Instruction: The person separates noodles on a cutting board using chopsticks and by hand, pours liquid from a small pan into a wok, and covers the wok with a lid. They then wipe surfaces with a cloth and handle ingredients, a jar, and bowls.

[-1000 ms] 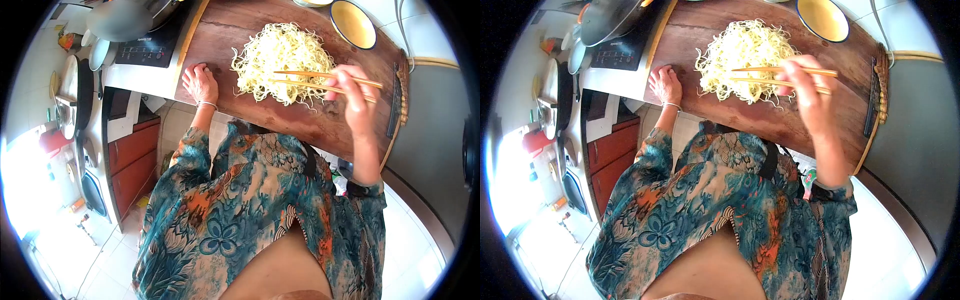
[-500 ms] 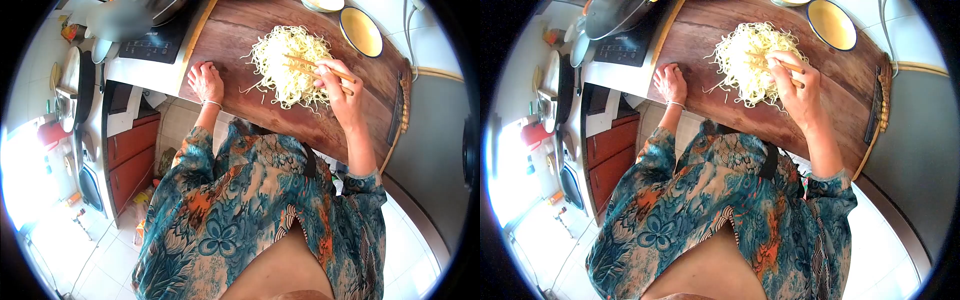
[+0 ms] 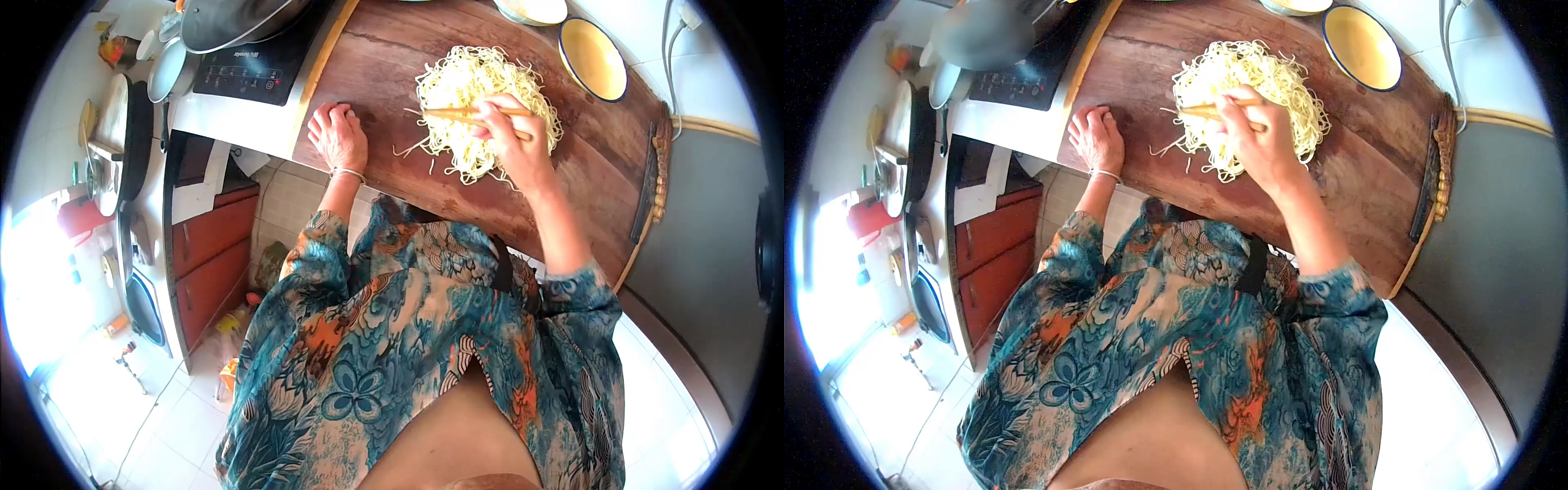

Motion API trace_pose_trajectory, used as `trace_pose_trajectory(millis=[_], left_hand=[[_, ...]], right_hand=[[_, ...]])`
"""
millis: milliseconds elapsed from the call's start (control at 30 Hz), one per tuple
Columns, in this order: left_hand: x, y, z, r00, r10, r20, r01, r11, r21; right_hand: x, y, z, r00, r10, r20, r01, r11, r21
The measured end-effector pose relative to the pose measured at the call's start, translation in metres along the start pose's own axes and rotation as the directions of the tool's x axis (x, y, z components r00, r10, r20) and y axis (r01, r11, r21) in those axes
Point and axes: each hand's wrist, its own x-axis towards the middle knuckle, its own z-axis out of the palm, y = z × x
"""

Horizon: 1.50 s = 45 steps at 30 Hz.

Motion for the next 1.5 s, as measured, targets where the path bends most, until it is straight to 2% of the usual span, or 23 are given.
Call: trace_pose_trajectory(millis=[67,100,200,233,333,367,400,467,500,600,633,767,800,867,967,1000,1067,1200,1233,1267,1333,1433,1500], left_hand=[[0.0,0.0,0.0,1.0,0.01,-0.005,-0.01,1.0,0.0],[0.0,-0.001,0.001,1.0,0.017,-0.007,-0.017,1.0,0.0],[0.0,-0.002,0.003,1.0,0.007,-0.001,-0.007,1.0,0.006],[0.0,-0.002,0.003,1.0,0.007,0.001,-0.007,1.0,0.006],[0.001,-0.003,0.002,1.0,0.007,0.008,-0.007,1.0,0.004],[0.001,-0.003,0.002,1.0,0.008,0.008,-0.008,1.0,0.002],[0.001,-0.003,0.002,1.0,0.009,0.008,-0.009,1.0,-0.002],[0.001,-0.004,0.004,1.0,0.006,0.005,-0.006,1.0,-0.007],[0.002,-0.005,0.004,1.0,0.004,-0.001,-0.004,1.0,-0.009],[0.001,-0.006,0.006,1.0,0.012,-0.02,-0.011,1.0,0.014],[0.001,-0.006,0.006,1.0,0.01,-0.02,-0.009,1.0,0.01],[0.002,-0.008,0.008,1.0,0.006,-0.016,-0.006,1.0,0.006],[0.003,-0.009,0.009,1.0,0.008,-0.02,-0.008,1.0,0.008],[0.004,-0.012,0.01,1.0,0.018,-0.026,-0.017,1.0,0.013],[0.005,-0.01,0.008,1.0,0.014,-0.017,-0.014,1.0,0.014],[0.004,-0.01,0.008,1.0,0.006,-0.01,-0.006,1.0,0.015],[0.004,-0.013,0.01,1.0,0.008,-0.007,-0.008,1.0,0.017],[0.006,-0.015,0.011,1.0,0.009,-0.015,-0.009,1.0,0.011],[0.006,-0.015,0.012,1.0,0.003,-0.008,-0.003,1.0,0.01],[0.005,-0.014,0.011,1.0,-0.005,-0.002,0.005,1.0,0.01],[0.006,-0.016,0.009,1.0,-0.001,0.002,0.001,1.0,0.017],[0.004,-0.016,0.01,1.0,0.014,-0.001,-0.014,1.0,0.02],[0.006,-0.016,0.011,1.0,0.008,0.001,-0.008,1.0,0.017]], right_hand=[[-0.01,-0.013,-0.011,0.999,-0.032,-0.035,0.031,0.999,-0.042],[-0.013,-0.019,-0.013,0.997,0.003,-0.072,-0.006,0.999,-0.041],[-0.016,-0.031,-0.002,0.998,-0.006,-0.068,0.011,0.997,0.073],[-0.014,-0.026,0.003,1.0,-0.027,0.008,0.027,0.998,0.055],[-0.021,-0.024,0.021,0.982,0.095,0.161,-0.12,0.981,0.152],[-0.023,-0.019,0.022,0.972,0.107,0.211,-0.135,0.984,0.119],[-0.024,-0.012,0.022,0.973,0.095,0.212,-0.122,0.985,0.119],[-0.025,0.004,0.015,0.974,0.072,0.213,-0.098,0.988,0.118],[-0.024,0.004,0.006,0.984,0.073,0.161,-0.093,0.989,0.116],[-0.022,-0.002,-0.02,0.998,-0.035,-0.046,0.033,0.998,-0.055],[-0.025,-0.008,-0.023,0.997,-0.058,-0.057,0.055,0.997,-0.058],[-0.036,-0.015,-0.007,0.996,0.018,0.09,-0.021,0.999,0.028],[-0.036,-0.004,0.0,0.989,-0.027,0.146,0.014,0.996,0.089],[-0.037,0.003,0.017,0.994,-0.029,0.11,0.018,0.995,0.099],[-0.039,0.011,0.0,0.989,0.064,0.137,-0.069,0.997,0.033],[-0.04,0.021,-0.012,0.993,0.01,0.118,-0.012,1.0,0.01],[-0.044,-0.008,-0.031,0.996,0.084,0.003,-0.082,0.985,-0.153],[-0.049,-0.022,-0.021,0.991,0.112,0.073,-0.112,0.994,0.004],[-0.051,-0.012,-0.013,0.992,0.055,0.109,-0.06,0.997,0.05],[-0.051,-0.004,-0.01,0.979,0.066,0.195,-0.075,0.996,0.041],[-0.049,0.002,-0.008,0.984,0.063,0.17,-0.06,0.998,-0.017],[-0.046,-0.007,-0.03,0.999,0.049,-0.025,-0.051,0.992,-0.116],[-0.048,-0.016,-0.033,0.998,0.065,0.027,-0.063,0.997,-0.05]])
